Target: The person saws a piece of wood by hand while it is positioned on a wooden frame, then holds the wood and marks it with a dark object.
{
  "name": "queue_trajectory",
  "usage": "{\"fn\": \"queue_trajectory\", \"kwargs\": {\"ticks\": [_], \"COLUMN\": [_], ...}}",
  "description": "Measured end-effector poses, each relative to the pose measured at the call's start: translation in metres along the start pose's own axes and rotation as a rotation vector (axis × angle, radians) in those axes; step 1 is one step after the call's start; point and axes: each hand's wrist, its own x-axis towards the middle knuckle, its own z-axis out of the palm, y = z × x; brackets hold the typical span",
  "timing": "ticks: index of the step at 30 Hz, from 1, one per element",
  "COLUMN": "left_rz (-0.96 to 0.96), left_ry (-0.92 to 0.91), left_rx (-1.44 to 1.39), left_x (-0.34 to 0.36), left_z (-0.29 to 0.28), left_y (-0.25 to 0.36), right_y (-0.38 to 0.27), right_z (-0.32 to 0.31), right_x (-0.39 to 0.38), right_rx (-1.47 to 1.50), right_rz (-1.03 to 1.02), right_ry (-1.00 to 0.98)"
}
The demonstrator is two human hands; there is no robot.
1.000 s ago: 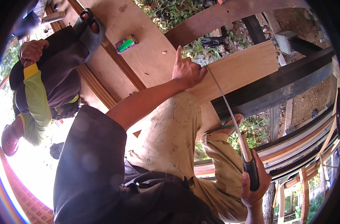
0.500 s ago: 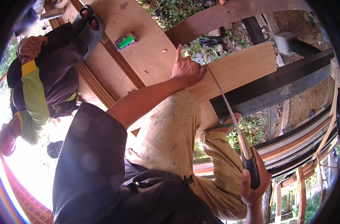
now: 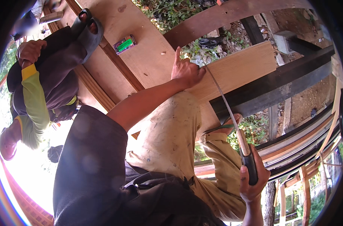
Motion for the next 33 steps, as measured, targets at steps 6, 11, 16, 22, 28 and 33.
{"fn": "queue_trajectory", "kwargs": {"ticks": [6,11,16,22,28,33], "left_rz": [0.003,-0.019,-0.021,0.004,0.005,-0.022], "left_ry": [-0.038,-0.025,-0.061,-0.031,0.019,-0.117], "left_rx": [0.001,-0.032,0.003,-0.031,-0.057,-0.010], "left_x": [0.004,0.002,0.003,0.005,-0.002,0.004], "left_z": [-0.006,-0.004,-0.007,-0.003,-0.008,-0.015], "left_y": [0.006,0.006,0.007,0.005,0.005,0.009], "right_y": [-0.001,-0.004,-0.003,-0.007,-0.006,-0.012], "right_z": [0.000,0.001,-0.010,0.002,0.002,-0.007], "right_x": [-0.008,0.013,-0.008,0.017,0.012,0.000], "right_rx": [-0.038,0.014,-0.013,0.004,0.004,-0.032], "right_rz": [-0.090,0.020,0.010,-0.004,-0.023,0.000], "right_ry": [0.039,-0.035,-0.012,0.003,0.003,0.002]}}
